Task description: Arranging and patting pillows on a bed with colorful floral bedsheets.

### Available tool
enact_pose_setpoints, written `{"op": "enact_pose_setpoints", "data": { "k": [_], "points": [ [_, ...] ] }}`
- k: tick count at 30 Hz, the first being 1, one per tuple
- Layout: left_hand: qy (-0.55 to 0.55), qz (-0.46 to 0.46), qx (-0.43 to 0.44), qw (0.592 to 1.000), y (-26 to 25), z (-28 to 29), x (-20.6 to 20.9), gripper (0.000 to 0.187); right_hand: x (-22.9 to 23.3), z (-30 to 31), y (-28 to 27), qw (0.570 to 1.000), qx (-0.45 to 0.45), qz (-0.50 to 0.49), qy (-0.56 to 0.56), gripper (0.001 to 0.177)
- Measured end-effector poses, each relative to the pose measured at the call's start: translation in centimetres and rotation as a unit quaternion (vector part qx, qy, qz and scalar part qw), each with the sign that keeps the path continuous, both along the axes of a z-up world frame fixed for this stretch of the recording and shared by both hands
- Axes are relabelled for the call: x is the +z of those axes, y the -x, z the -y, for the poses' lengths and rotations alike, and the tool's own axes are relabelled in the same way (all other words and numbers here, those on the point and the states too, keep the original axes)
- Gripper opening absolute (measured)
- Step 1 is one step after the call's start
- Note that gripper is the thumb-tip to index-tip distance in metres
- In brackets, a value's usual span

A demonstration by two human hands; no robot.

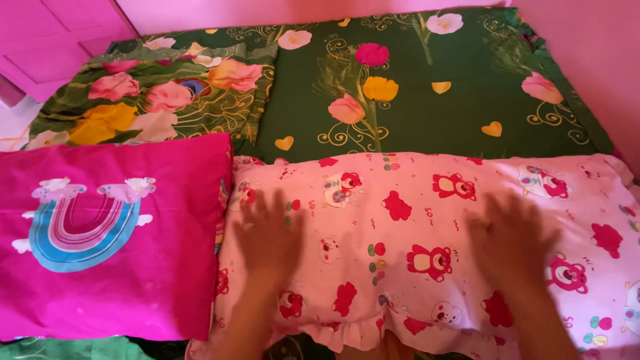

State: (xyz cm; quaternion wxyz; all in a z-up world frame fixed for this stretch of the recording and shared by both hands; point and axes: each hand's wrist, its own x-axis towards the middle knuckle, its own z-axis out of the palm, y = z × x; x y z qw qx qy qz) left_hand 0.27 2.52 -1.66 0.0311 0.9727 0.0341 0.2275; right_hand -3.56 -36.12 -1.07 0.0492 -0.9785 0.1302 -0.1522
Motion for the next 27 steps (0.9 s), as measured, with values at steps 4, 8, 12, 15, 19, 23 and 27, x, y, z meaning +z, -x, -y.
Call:
{"op": "enact_pose_setpoints", "data": {
  "k": [4,8,12,15,19,23,27],
  "points": [
    [0.047,-0.203,-0.010,0.978,2.9,7.3,1.9,0.064,-1.7,-5.7,-0.2,0.996,0.078,0.027,0.036,0.066],
    [0.047,0.014,-0.254,0.966,4.0,8.7,0.9,0.067,-0.4,-8.3,0.6,0.980,0.195,0.025,0.016,0.066],
    [0.109,-0.080,-0.166,0.977,1.4,3.9,1.9,0.068,-2.8,-2.9,0.3,0.977,0.213,-0.014,-0.028,0.067],
    [0.060,-0.047,-0.062,0.995,0.1,0.3,1.7,0.065,-2.1,0.8,0.0,0.994,0.101,-0.024,-0.024,0.065],
    [0.041,-0.001,-0.040,0.998,0.4,2.9,0.6,0.065,0.5,-2.5,-0.4,0.999,0.024,-0.034,-0.023,0.065],
    [0.035,-0.058,-0.158,0.985,3.1,7.3,0.7,0.070,-0.8,-6.9,-0.2,0.997,0.067,-0.030,-0.004,0.064],
    [0.052,-0.013,-0.260,0.964,2.9,6.9,0.7,0.069,-0.6,-8.2,0.2,0.976,0.217,0.030,-0.016,0.062]
  ]
}}
